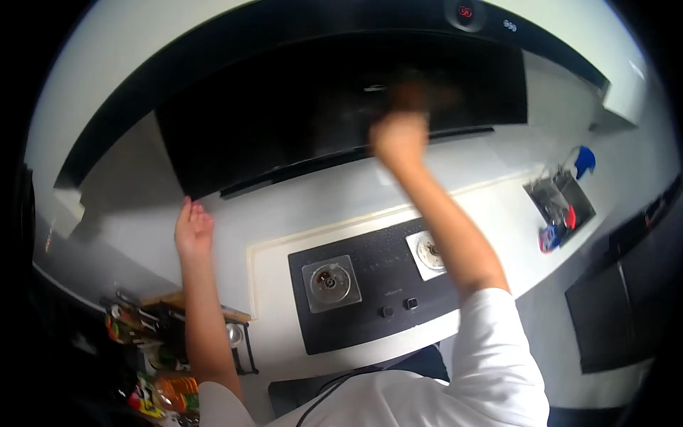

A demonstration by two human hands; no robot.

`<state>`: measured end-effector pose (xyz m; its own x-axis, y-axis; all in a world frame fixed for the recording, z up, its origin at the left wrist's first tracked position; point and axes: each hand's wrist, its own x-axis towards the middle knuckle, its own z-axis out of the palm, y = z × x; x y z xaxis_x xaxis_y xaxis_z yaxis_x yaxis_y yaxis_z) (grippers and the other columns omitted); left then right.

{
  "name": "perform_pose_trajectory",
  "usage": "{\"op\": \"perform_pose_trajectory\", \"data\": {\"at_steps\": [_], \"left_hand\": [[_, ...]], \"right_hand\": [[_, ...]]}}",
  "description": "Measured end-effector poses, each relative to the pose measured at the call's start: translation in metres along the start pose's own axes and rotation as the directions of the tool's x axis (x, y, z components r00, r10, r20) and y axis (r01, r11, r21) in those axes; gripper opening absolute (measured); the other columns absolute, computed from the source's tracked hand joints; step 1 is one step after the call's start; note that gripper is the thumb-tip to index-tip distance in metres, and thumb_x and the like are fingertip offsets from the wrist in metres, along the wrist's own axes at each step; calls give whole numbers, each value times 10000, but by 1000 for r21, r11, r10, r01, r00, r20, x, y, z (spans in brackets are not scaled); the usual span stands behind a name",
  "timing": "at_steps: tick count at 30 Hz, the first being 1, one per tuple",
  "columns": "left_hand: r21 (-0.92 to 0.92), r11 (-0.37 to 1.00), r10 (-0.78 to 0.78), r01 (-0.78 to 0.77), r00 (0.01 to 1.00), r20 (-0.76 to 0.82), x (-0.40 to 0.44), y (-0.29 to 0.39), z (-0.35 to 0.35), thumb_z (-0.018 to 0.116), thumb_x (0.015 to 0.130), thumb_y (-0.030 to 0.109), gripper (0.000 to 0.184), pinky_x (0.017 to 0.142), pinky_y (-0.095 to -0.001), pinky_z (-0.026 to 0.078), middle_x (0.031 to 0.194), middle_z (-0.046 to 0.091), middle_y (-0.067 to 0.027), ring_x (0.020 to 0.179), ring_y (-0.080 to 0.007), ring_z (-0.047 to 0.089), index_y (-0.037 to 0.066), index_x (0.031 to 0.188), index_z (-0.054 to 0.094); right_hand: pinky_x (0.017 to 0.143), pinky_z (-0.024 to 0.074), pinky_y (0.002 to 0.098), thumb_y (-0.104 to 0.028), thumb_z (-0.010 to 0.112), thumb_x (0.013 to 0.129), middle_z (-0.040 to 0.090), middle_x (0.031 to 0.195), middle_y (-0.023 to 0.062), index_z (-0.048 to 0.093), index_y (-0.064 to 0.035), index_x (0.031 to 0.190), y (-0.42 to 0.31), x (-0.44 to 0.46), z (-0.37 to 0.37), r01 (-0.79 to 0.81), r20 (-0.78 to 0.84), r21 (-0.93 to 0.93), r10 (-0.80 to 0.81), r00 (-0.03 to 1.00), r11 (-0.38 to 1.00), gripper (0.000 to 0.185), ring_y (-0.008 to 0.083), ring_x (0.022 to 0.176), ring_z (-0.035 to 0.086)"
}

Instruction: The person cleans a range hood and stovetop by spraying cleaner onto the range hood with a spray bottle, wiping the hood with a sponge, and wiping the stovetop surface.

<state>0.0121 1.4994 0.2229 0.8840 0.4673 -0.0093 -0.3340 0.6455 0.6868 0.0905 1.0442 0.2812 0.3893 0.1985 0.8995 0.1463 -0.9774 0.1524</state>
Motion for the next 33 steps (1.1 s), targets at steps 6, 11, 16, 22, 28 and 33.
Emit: {"op": "perform_pose_trajectory", "data": {"at_steps": [6,11,16,22,28,33], "left_hand": [[88,996,-3,12,995,-95,-4,11,4,719,991,184,156,674,-265,445,911,636,24,805,-107,571,113,1120,667],[88,996,5,10,986,-167,7,13,3,727,990,190,128,672,-270,436,909,634,30,794,-108,558,109,1073,674],[163,984,-38,66,985,-166,21,26,-11,750,977,246,161,652,-282,399,885,607,41,768,-104,530,132,1006,641],[248,963,-55,106,978,-204,43,38,-26,763,966,284,200,598,-266,396,813,598,51,692,-92,536,141,950,624],[353,935,77,21,962,-262,32,38,-13,749,975,297,207,520,-255,414,707,618,36,585,-87,554,139,887,650],[475,880,99,20,970,-223,34,50,-22,727,989,316,213,504,-261,410,698,613,33,568,-92,552,139,894,657]], "right_hand": [[1176,383,512,-214,741,855,614,1333,283,638,41,1284,-38,-17,-19,191,-96,603,-167,981,775,509,423,1323,542],[1153,374,576,-106,647,900,590,1328,325,621,103,1235,171,-44,38,-300,-252,185,340,906,936,396,514,1299,508],[1049,456,564,-110,687,756,680,797,243,695,0,721,102,-43,58,-193,-157,172,221,963,966,116,426,930,655],[1148,413,502,-129,721,758,676,1206,299,710,79,1138,101,-38,7,-75,-191,522,202,961,850,433,426,1232,600],[1092,451,525,-250,599,1001,551,1405,324,577,90,1329,350,10,62,-399,-374,188,441,816,897,473,523,1303,508],[1016,515,474,-341,590,1020,666,1298,222,606,-33,1361,392,51,19,-521,91,408,535,840,750,460,417,1170,638]]}}
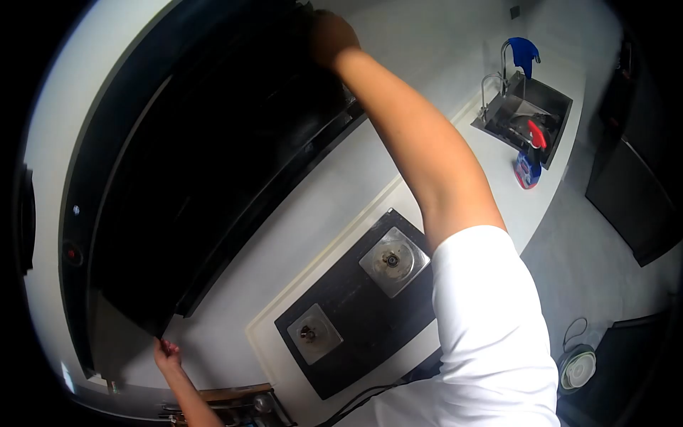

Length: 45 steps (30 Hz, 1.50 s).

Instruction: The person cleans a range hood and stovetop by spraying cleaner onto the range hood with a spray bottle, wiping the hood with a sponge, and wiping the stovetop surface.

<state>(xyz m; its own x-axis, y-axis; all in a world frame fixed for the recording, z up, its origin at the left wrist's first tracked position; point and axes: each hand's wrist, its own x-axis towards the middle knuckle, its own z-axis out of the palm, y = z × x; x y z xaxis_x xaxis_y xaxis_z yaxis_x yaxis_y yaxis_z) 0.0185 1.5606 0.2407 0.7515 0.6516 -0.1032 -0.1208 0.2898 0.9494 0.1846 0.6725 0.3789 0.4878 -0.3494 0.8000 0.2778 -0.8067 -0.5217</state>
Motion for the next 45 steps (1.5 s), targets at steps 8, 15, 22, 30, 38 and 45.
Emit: {"op": "perform_pose_trajectory", "data": {"at_steps": [8,15,22,30,38,45], "left_hand": [[22,1000,-10,13,993,-120,-11,5,12,679,1018,363,209,501,-241,414,700,603,43,547,-83,531,166,949,665],[112,993,-23,40,989,-148,-20,11,17,666,1018,420,256,481,-239,404,668,551,71,546,-68,509,182,923,661],[53,999,11,0,980,-197,-8,10,10,709,992,388,189,544,-217,395,758,581,98,633,-48,523,206,951,677],[93,994,-39,56,984,-174,4,18,9,664,1015,345,160,537,-215,404,754,595,99,590,-64,526,209,932,674],[3,995,-102,104,984,-144,-23,23,22,663,999,301,208,524,-290,382,682,579,34,560,-123,494,160,847,652],[66,992,-108,111,993,-47,-16,25,28,671,979,272,212,500,-298,364,652,550,28,514,-131,460,148,810,635]], "right_hand": [[890,557,485,-207,642,946,712,1116,233,711,-37,1216,65,-97,4,150,-287,54,-129,949,987,326,426,1037,681],[1232,288,411,-307,610,924,615,1411,229,684,-171,1340,11,52,-10,124,275,-15,-115,954,992,444,395,1379,512],[859,563,500,-179,660,915,732,1093,195,746,-79,1124,51,-67,-6,238,-213,-34,-240,947,971,247,414,975,690],[836,593,382,-106,573,1033,694,1094,207,614,105,1254,-28,-4,-5,-144,249,964,568,784,-223,308,314,958,709],[903,586,490,-33,368,995,659,1152,242,604,114,1172,-111,-5,-59,-11,336,882,612,716,-472,329,338,1024,673],[1097,439,360,-213,483,1067,600,1444,110,590,-58,1398,-183,-40,-13,-224,596,667,329,732,-711,381,252,1308,557]]}}
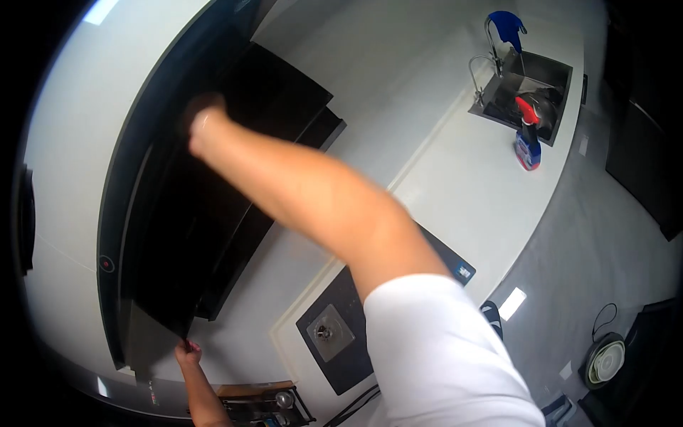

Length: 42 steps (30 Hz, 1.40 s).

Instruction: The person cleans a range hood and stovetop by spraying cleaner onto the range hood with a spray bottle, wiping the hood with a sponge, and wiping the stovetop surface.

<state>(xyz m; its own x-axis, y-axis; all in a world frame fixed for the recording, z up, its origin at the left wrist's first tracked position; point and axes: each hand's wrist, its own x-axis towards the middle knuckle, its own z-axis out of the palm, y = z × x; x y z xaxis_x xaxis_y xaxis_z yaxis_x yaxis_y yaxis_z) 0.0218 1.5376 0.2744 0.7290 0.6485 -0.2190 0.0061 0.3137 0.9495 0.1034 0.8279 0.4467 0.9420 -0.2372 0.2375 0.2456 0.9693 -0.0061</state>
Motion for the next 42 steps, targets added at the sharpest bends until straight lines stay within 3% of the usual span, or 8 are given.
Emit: {"op": "perform_pose_trajectory", "data": {"at_steps": [6,8,10,12,21,27,29,42], "left_hand": [[-47,998,-32,29,998,-59,3,3,1,652,985,250,210,498,-290,355,635,535,31,504,-124,447,146,803,636],[-61,997,-47,42,997,-69,-7,-1,1,643,992,256,217,505,-290,351,631,530,27,504,-128,441,146,805,636],[-45,999,-28,27,999,-32,-11,0,5,636,1000,272,231,512,-293,344,631,527,23,505,-133,435,147,806,635],[1,1000,-29,29,1000,2,-17,2,4,631,1005,301,252,515,-297,334,635,525,23,514,-136,432,149,805,633],[9,1000,1,-2,991,134,-19,-2,4,658,995,324,265,511,-291,323,622,491,21,530,-136,415,147,800,626],[-28,1000,5,-2,994,110,-10,-3,-2,655,966,317,246,508,-287,340,614,504,20,516,-147,446,158,778,637],[3,1000,-9,9,994,108,-1,-1,-3,649,966,312,251,499,-285,337,606,502,20,503,-144,446,161,766,628],[19,1000,-22,20,998,60,1,4,-2,614,966,313,278,500,-290,342,602,513,26,517,-116,466,168,733,571]], "right_hand": [[1049,500,436,-233,415,1074,645,1357,126,615,-54,1341,-88,122,-37,263,-21,-82,-265,964,961,379,304,1203,620],[1033,520,462,-240,393,1076,660,1328,132,623,-52,1322,-42,314,-109,892,668,-414,-605,434,182,386,321,1168,641],[1044,520,482,-229,378,1077,651,1328,152,617,-26,1309,-28,317,-112,853,595,-504,-661,457,137,391,333,1166,638],[1006,543,459,-228,365,1072,672,1255,153,641,-31,1237,-71,140,-43,287,106,-24,-284,953,957,377,309,1128,659],[868,610,422,68,585,940,667,1051,172,598,108,1036,-161,-35,12,484,-172,65,-468,867,873,104,319,954,699],[985,547,460,-86,403,1021,678,1249,145,630,35,1215,-148,55,4,396,-438,-83,-390,810,915,322,293,1131,648],[1013,529,436,-119,420,1043,679,1303,137,655,-16,1276,-139,118,-20,330,-225,238,-279,934,913,346,283,1190,638],[897,550,399,-6,597,985,669,1031,112,619,1,1108,-173,-16,5,370,-173,86,-352,920,925,126,224,897,683]]}}
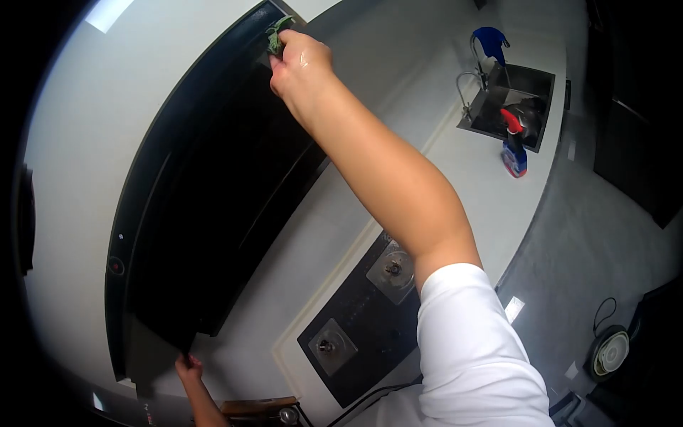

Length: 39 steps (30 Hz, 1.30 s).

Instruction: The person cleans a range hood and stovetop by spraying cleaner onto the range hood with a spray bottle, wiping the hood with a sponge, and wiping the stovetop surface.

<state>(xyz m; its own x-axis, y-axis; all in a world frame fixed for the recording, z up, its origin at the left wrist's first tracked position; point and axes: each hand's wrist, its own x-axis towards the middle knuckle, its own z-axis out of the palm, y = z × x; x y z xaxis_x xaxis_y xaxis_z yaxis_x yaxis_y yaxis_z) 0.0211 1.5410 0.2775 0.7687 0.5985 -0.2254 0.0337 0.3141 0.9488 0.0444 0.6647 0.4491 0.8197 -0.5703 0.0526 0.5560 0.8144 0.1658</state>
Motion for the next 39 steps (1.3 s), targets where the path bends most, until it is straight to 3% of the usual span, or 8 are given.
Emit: {"op": "perform_pose_trajectory", "data": {"at_steps": [4,8,16,22,26,27,36,39], "left_hand": [[50,996,68,-77,986,152,-8,-3,-1,596,981,333,278,508,-284,336,609,510,27,527,-124,471,166,760,572],[-54,999,5,-1,998,68,-16,-3,6,572,1026,375,291,480,-265,336,657,538,22,533,-127,476,156,836,595],[-218,975,38,-38,999,-8,-29,-13,21,596,1027,324,248,525,-215,386,681,565,46,576,-69,513,146,855,613],[-117,993,4,-1,1000,25,-11,-13,9,610,1024,340,272,493,-225,385,641,539,42,548,-77,494,147,834,594],[-160,987,58,-30,984,170,-4,-18,1,611,1030,361,286,461,-237,395,649,540,33,523,-97,476,142,848,590],[-163,986,40,-26,996,80,10,-19,-1,630,1025,365,280,456,-234,403,654,543,34,518,-95,480,144,858,594],[-252,965,77,-72,997,11,-45,-21,27,674,1001,321,216,546,-207,410,736,603,37,600,-74,519,138,896,634],[-246,967,75,-59,996,56,-33,-22,21,680,994,287,152,557,-223,407,742,594,41,624,-72,521,154,934,639]], "right_hand": [[890,525,349,-65,701,963,671,1086,122,619,28,1098,1,-46,-6,156,298,-4,-148,943,988,184,202,965,660],[960,475,348,-168,768,937,662,1146,165,638,41,1065,70,-77,-6,258,111,-450,-233,966,855,278,203,1104,611],[761,527,314,-220,786,942,704,983,105,697,57,1019,3,-40,32,268,15,-437,-290,957,859,301,192,855,638],[967,466,419,-303,727,962,571,1118,193,468,8,1079,102,-107,2,333,189,-759,-301,935,559,422,272,1031,565],[395,346,371,-380,659,1022,499,647,57,567,-39,795,30,-80,26,148,2,-750,-221,975,645,420,193,476,438],[789,563,482,-308,666,1027,664,1173,224,599,116,1194,16,-74,35,163,7,-698,-222,975,697,461,298,1033,656],[967,457,368,-355,655,1024,562,1139,205,454,61,1117,151,-160,-12,302,277,-704,-143,950,643,472,236,1057,528],[711,499,334,-348,638,1041,616,929,134,509,73,1055,128,-137,-19,244,359,-761,77,930,602,441,169,801,566]]}}
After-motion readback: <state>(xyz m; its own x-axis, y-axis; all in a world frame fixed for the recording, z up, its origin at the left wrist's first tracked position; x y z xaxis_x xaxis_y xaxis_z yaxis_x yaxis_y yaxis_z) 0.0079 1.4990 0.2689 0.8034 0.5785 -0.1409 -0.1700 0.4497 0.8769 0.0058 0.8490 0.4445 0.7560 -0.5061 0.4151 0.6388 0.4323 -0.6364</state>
